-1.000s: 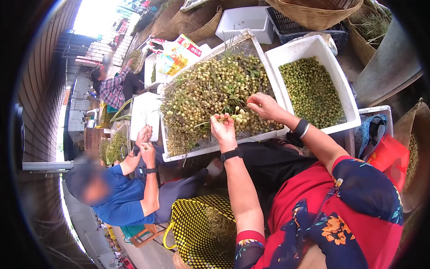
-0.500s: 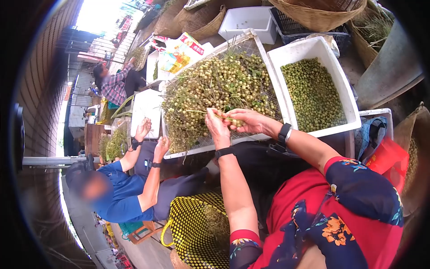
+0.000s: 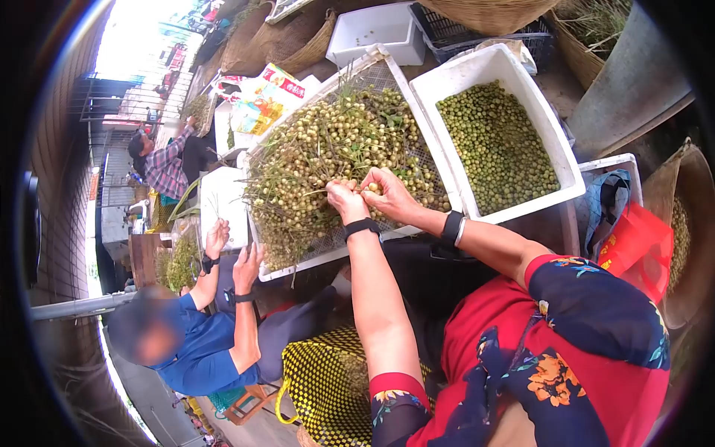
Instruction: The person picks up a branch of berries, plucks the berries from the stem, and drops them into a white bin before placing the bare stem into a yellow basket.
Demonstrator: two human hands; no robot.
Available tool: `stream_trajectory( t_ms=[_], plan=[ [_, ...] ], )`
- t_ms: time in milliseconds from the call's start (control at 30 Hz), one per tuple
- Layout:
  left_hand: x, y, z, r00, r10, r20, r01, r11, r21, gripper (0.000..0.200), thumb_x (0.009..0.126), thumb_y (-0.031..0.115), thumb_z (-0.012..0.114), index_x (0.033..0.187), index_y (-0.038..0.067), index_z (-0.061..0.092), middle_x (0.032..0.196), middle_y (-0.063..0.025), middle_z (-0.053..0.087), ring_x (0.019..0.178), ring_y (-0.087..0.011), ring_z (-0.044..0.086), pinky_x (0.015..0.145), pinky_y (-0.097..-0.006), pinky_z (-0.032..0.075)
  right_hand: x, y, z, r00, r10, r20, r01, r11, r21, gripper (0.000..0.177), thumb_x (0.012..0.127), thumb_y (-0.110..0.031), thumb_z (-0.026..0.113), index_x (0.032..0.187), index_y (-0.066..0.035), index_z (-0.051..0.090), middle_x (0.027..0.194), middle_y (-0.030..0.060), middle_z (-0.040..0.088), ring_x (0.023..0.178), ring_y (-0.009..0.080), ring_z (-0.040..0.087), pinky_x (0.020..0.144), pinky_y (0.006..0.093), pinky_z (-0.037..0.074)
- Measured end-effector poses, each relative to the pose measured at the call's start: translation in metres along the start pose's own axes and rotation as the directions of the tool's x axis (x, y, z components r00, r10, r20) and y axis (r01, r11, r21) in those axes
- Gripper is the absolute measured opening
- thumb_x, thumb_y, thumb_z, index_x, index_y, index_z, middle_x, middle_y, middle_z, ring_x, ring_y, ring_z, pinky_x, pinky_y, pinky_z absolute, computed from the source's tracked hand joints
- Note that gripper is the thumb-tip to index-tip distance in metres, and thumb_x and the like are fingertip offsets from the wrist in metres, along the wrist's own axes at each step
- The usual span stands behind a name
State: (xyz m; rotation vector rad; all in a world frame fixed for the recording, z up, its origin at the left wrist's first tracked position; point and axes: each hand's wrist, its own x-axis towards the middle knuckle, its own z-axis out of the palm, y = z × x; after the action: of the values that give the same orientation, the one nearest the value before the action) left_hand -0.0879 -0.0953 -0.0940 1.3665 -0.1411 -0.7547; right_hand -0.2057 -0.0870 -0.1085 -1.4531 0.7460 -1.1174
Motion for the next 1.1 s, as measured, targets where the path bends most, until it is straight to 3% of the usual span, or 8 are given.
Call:
stream_trajectory(
  t_ms=[333,500,533,667,800,967,1033,1100],
  plan=[
    [0.001,-0.016,0.033,0.983,0.104,-0.154,-0.076,0.981,0.176,0.027,0.090,0.023,0.036,0.081,0.000,0.047,0.079,-0.0124,0.049,0.069,-0.0269,0.048,0.066,-0.0399,0.042,0.004,-0.012,-0.026,0.995,-0.007,-0.095,-0.002,0.996,-0.090,0.012,0.077,-0.009,0.063,0.086,-0.004,0.056,0.085,0.0092,0.049,0.086,0.0248,0.050,0.075,0.0357,0.042],
    [0.019,-0.027,0.012,0.969,0.177,-0.171,-0.126,0.954,0.273,0.026,0.091,0.028,0.038,0.081,0.004,0.045,0.072,-0.0089,0.047,0.058,-0.0227,0.045,0.054,-0.0383,0.039,-0.005,-0.004,-0.028,0.985,-0.165,-0.044,0.160,0.981,-0.110,0.014,0.075,-0.004,0.061,0.086,-0.004,0.053,0.091,0.0093,0.052,0.087,0.0256,0.051,0.075,0.0348,0.043],
    [0.091,-0.093,-0.026,0.824,0.556,-0.111,-0.422,0.732,0.535,0.027,0.091,0.032,0.040,0.081,0.008,0.043,0.068,-0.0059,0.045,0.054,-0.0198,0.042,0.049,-0.0351,0.035,-0.008,0.001,-0.028,0.983,-0.184,-0.026,0.180,0.977,-0.115,0.015,0.074,-0.003,0.060,0.087,-0.004,0.053,0.090,0.0092,0.052,0.086,0.0257,0.052,0.074,0.0345,0.043],
    [0.019,-0.008,0.013,0.931,0.146,-0.336,-0.146,0.989,0.026,0.024,0.090,0.035,0.042,0.081,0.012,0.042,0.063,-0.0017,0.041,0.052,-0.0152,0.038,0.046,-0.0305,0.028,-0.016,0.014,-0.041,0.995,-0.096,0.015,0.097,0.978,-0.185,0.014,0.075,-0.002,0.057,0.086,-0.005,0.050,0.084,0.0096,0.047,0.080,0.0265,0.050,0.072,0.0365,0.042],
    [0.013,0.017,-0.010,0.999,0.042,0.027,-0.038,0.990,-0.138,0.020,0.090,0.028,0.043,0.075,0.016,0.037,0.061,0.0030,0.036,0.049,-0.0092,0.032,0.040,-0.0248,0.023,-0.016,0.025,-0.062,0.985,-0.004,0.173,0.072,0.917,-0.393,0.018,0.080,-0.007,0.062,0.095,-0.007,0.054,0.093,0.0110,0.051,0.084,0.0289,0.054,0.073,0.0394,0.046],
    [-0.008,0.037,-0.010,0.981,-0.033,0.193,0.082,0.964,-0.253,0.024,0.095,0.031,0.045,0.077,0.017,0.041,0.062,0.0038,0.038,0.048,-0.0085,0.035,0.040,-0.0229,0.028,-0.004,0.013,-0.074,0.919,0.114,0.377,0.220,0.645,-0.732,0.018,0.084,-0.017,0.065,0.101,-0.010,0.062,0.100,0.0109,0.058,0.093,0.0336,0.059,0.080,0.0417,0.049],
    [-0.015,0.041,-0.011,0.960,-0.032,0.279,0.117,0.949,-0.293,0.026,0.097,0.033,0.045,0.077,0.016,0.042,0.063,0.0035,0.039,0.048,-0.0083,0.037,0.039,-0.0228,0.029,0.004,0.005,-0.068,0.933,-0.017,0.360,0.277,0.671,-0.687,0.015,0.088,-0.021,0.063,0.098,-0.009,0.064,0.098,0.0066,0.060,0.090,0.0258,0.062,0.075,0.0372,0.051],
    [-0.023,0.042,-0.009,0.907,-0.044,0.419,0.189,0.931,-0.312,0.027,0.098,0.034,0.045,0.078,0.016,0.043,0.063,0.0036,0.039,0.049,-0.0083,0.038,0.039,-0.0226,0.029,0.013,-0.011,-0.058,0.894,0.256,0.368,-0.264,0.964,-0.027,0.019,0.093,-0.026,0.061,0.102,-0.008,0.062,0.093,0.0010,0.060,0.083,0.0146,0.061,0.068,0.0312,0.051]
  ],
)
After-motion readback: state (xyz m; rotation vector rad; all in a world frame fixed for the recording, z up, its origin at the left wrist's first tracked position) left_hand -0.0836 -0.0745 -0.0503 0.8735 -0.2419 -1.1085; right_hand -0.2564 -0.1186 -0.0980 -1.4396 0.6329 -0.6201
